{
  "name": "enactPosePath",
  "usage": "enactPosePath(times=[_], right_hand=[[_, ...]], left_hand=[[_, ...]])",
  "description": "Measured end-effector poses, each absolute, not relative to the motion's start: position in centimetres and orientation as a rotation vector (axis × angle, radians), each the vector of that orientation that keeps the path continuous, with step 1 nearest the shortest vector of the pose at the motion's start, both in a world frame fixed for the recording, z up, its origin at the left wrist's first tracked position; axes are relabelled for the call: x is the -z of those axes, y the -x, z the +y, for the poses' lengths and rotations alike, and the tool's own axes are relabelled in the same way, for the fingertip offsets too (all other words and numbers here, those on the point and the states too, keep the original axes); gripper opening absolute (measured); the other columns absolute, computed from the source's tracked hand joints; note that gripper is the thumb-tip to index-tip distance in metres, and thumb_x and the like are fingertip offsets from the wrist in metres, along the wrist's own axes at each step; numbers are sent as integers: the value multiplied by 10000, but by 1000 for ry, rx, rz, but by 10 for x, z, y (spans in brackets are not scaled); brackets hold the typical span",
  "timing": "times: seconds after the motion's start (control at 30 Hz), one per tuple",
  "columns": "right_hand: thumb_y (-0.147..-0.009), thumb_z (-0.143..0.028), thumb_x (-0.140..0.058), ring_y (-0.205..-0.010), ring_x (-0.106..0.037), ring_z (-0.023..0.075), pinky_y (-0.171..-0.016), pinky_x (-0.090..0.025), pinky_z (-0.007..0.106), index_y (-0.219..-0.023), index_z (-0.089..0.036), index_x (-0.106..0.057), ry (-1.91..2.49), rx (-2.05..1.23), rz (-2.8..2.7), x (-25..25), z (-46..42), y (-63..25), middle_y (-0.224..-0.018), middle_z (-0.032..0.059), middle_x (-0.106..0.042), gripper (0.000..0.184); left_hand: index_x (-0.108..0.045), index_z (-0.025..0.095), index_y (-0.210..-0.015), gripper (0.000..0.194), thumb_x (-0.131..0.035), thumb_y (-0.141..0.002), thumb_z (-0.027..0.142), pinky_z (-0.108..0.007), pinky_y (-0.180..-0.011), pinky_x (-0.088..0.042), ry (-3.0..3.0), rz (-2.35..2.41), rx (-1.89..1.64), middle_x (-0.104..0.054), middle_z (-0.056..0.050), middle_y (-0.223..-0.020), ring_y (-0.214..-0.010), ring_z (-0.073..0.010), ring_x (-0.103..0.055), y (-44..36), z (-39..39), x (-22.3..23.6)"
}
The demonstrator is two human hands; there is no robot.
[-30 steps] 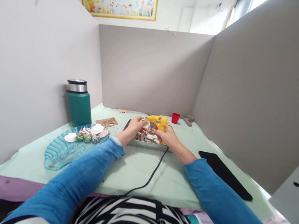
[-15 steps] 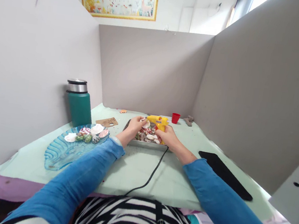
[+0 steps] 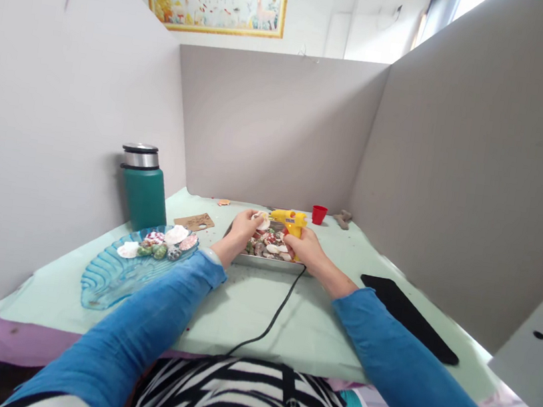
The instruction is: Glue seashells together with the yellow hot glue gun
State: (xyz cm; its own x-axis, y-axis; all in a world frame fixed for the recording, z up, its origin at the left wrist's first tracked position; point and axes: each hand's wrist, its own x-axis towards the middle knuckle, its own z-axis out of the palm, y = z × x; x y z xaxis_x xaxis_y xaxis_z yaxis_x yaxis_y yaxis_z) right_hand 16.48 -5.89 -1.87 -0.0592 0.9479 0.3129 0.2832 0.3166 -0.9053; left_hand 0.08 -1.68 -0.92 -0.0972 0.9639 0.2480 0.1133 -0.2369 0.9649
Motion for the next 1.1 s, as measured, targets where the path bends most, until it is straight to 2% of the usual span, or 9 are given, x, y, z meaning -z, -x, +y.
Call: enactPosePath(times=[0.47, 0.77, 1.1], right_hand=[[-628, -223, -501, -427, -440, 101, -408, -351, 211, -781, -187, -548, 1149, -817, -1591, 21, -57, -164, -501, -48, -477, 164], [-622, -212, -503, -420, -429, 99, -401, -338, 212, -779, -185, -551, 1165, -841, -1567, 16, -63, -163, -494, -49, -464, 166], [-624, -215, -496, -415, -436, 107, -411, -354, 228, -776, -186, -549, 1179, -824, -1568, 16, -63, -162, -488, -43, -480, 164]], left_hand=[[-622, 111, -986, 195, -621, -819, 213, -198, -489, -464, -1440, 1293, -1424, -679, -72, -878, -539, -89, -587, 1, -15, 10], [-623, 134, -923, 142, -648, -802, 204, -194, -502, -454, -1408, 1269, -1434, -661, -38, -794, -550, -94, -591, 0, -16, 10], [-612, 134, -947, 167, -646, -798, 202, -188, -502, -455, -1418, 1268, -1395, -664, -46, -832, -542, -87, -595, -1, -17, 10]])
